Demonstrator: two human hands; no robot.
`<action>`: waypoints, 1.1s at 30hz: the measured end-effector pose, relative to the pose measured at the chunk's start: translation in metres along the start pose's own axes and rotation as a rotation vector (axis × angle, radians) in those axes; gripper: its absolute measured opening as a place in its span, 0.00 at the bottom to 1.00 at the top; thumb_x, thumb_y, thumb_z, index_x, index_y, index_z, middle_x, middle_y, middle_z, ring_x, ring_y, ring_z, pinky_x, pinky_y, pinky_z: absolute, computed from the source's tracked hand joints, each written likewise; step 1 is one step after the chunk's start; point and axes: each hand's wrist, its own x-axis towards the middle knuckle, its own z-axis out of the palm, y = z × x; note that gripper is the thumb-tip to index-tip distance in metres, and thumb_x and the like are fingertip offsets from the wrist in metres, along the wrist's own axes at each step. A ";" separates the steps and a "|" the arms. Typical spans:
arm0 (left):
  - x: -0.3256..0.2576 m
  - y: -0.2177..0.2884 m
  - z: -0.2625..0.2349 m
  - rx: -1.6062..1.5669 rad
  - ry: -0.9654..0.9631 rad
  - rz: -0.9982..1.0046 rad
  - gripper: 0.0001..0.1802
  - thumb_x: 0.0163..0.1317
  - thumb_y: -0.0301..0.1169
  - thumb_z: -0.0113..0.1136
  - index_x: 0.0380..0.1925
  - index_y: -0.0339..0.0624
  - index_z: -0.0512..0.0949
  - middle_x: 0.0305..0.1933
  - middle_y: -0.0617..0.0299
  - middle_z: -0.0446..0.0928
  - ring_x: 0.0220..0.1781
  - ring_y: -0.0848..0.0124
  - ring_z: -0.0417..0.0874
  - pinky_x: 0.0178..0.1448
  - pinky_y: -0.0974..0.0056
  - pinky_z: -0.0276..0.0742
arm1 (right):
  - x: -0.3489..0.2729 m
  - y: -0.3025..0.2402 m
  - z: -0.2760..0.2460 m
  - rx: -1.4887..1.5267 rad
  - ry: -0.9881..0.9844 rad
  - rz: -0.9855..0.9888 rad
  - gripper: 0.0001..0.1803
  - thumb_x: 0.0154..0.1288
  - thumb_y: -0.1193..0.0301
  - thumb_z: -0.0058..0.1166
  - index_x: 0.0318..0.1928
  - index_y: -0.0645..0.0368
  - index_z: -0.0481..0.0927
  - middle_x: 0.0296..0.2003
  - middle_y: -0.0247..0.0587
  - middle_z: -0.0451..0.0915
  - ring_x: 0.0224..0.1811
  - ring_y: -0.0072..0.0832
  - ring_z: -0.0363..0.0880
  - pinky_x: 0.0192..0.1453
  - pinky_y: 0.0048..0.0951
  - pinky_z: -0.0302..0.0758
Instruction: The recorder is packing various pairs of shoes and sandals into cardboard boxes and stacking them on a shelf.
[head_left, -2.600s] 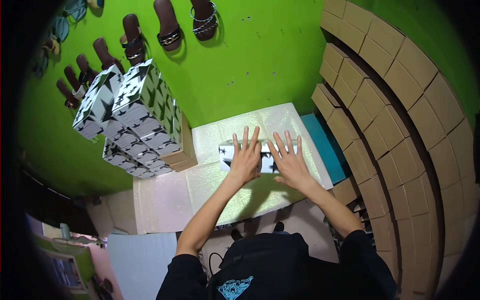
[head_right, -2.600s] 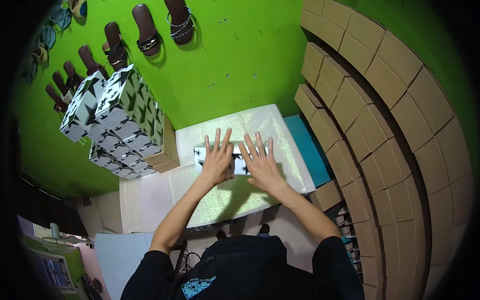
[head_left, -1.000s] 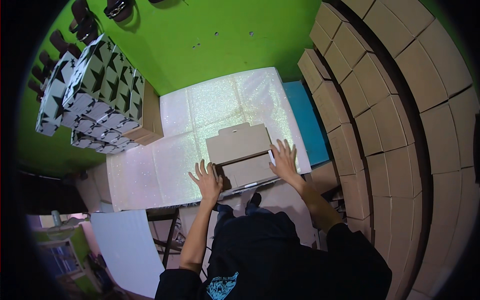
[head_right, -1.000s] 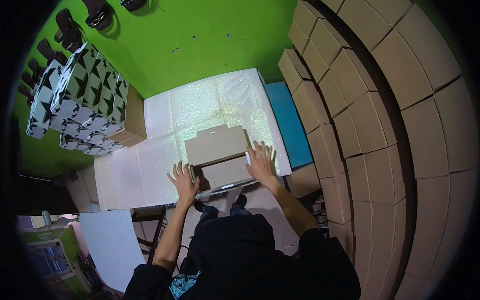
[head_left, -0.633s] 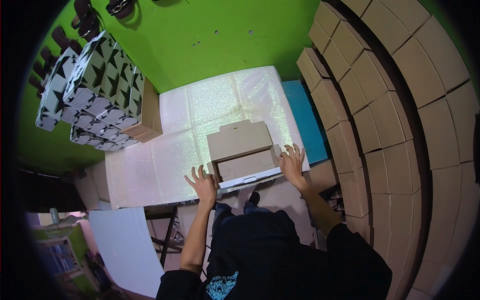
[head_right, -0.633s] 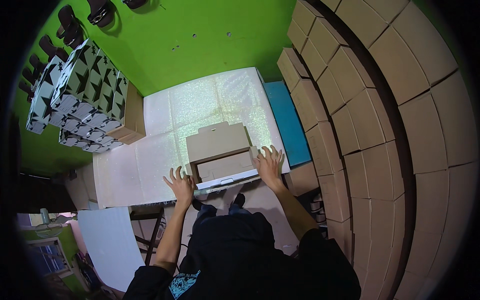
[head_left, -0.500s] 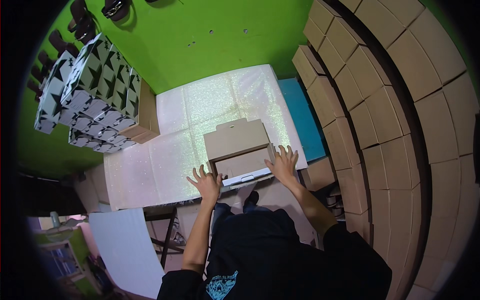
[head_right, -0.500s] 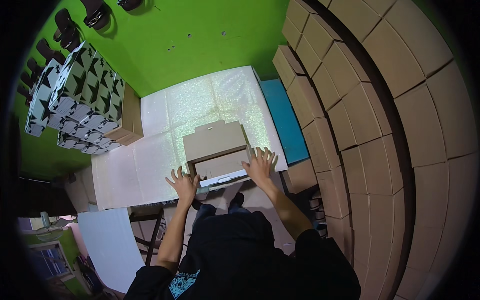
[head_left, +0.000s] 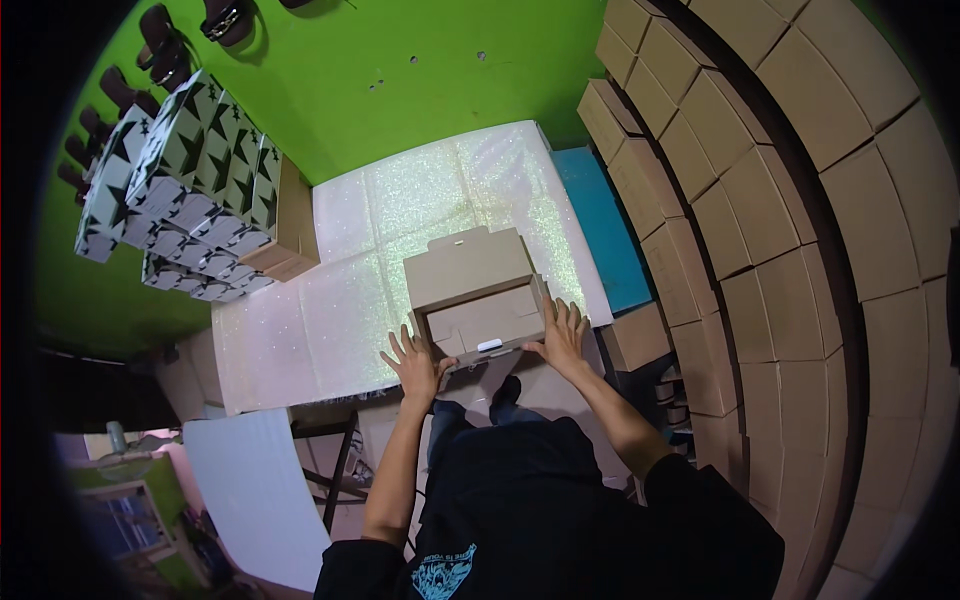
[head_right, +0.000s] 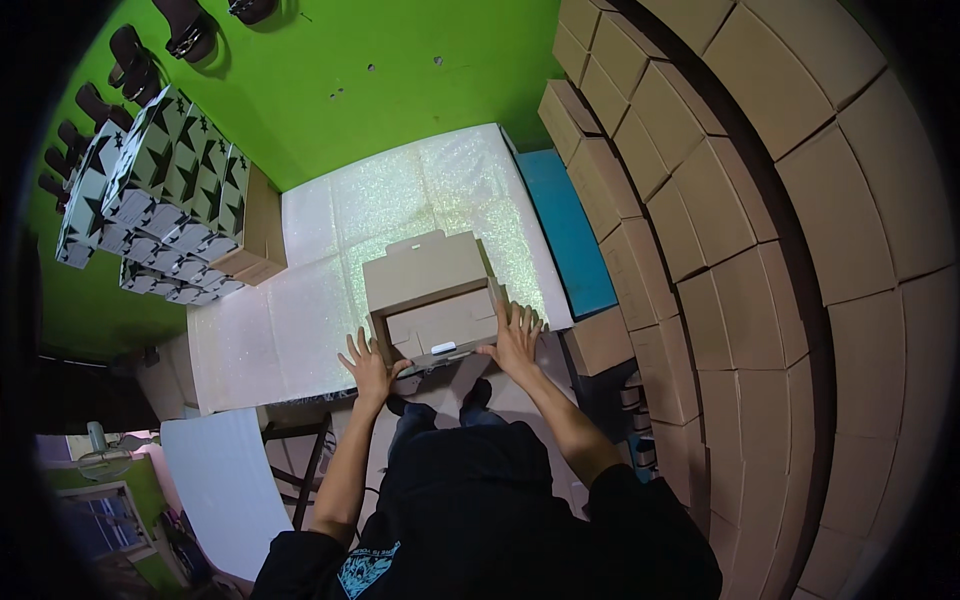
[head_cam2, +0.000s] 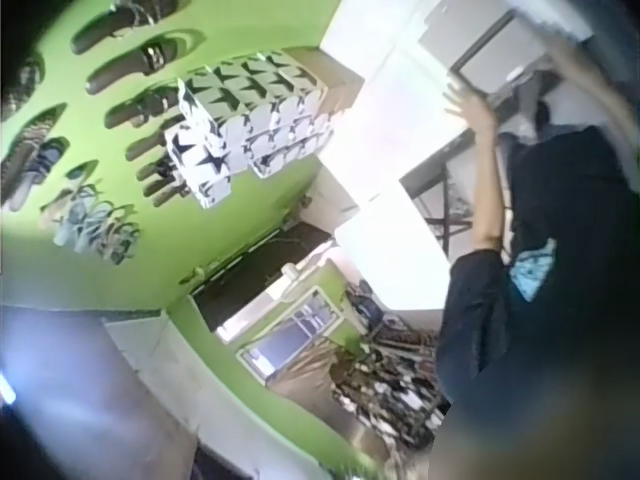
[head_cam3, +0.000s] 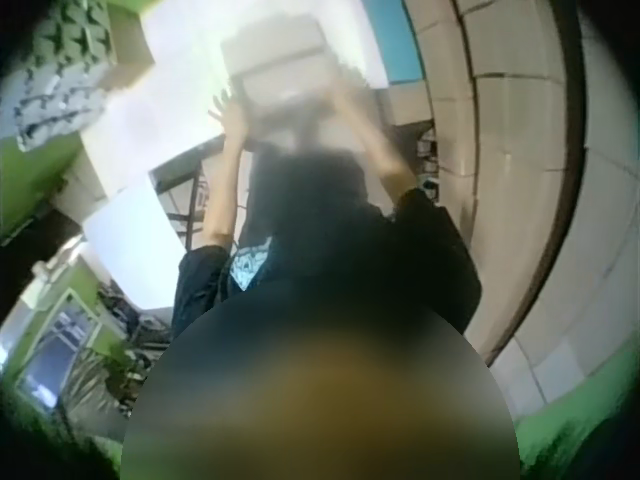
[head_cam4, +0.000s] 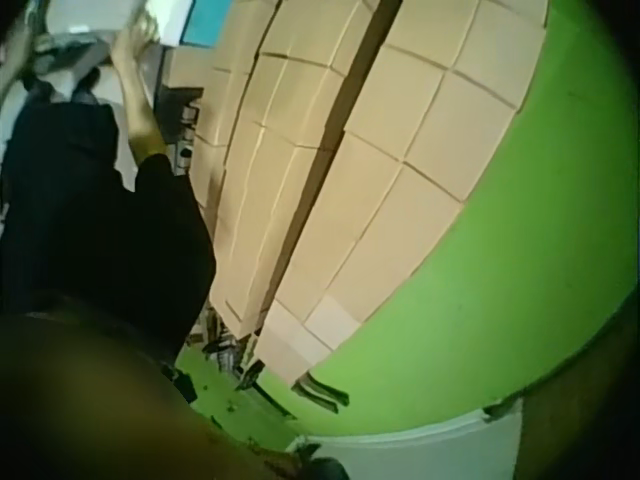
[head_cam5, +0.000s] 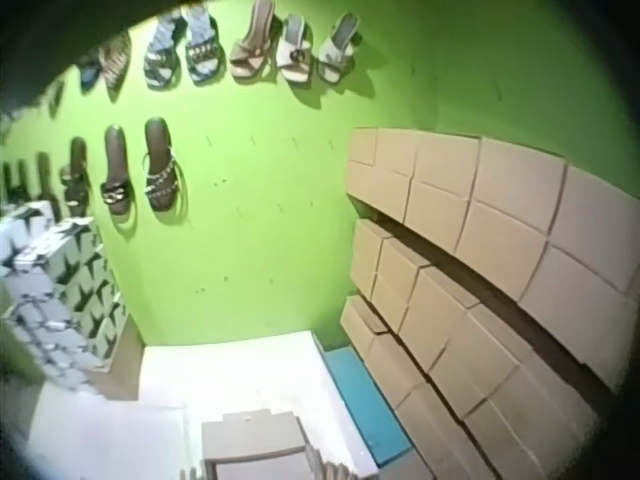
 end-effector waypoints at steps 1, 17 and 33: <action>0.000 0.003 -0.007 -0.006 -0.018 -0.032 0.61 0.45 0.68 0.69 0.65 0.25 0.66 0.78 0.37 0.50 0.80 0.36 0.43 0.72 0.20 0.41 | -0.003 0.000 -0.005 -0.003 -0.011 0.015 0.69 0.41 0.51 0.79 0.78 0.59 0.48 0.73 0.61 0.54 0.74 0.65 0.50 0.71 0.74 0.49; -0.170 0.023 -0.001 -0.157 -0.132 0.167 0.67 0.43 0.67 0.72 0.77 0.46 0.52 0.82 0.42 0.42 0.81 0.38 0.43 0.74 0.24 0.39 | -0.204 0.000 0.010 0.110 0.028 0.103 0.57 0.56 0.59 0.71 0.77 0.59 0.48 0.74 0.63 0.51 0.76 0.64 0.49 0.73 0.71 0.51; -0.295 0.151 0.076 -0.230 -0.310 0.670 0.55 0.46 0.50 0.77 0.73 0.44 0.61 0.79 0.42 0.50 0.80 0.40 0.49 0.75 0.26 0.44 | -0.358 0.104 0.016 -0.095 0.117 0.289 0.46 0.57 0.61 0.69 0.71 0.62 0.60 0.73 0.63 0.53 0.75 0.63 0.48 0.75 0.66 0.47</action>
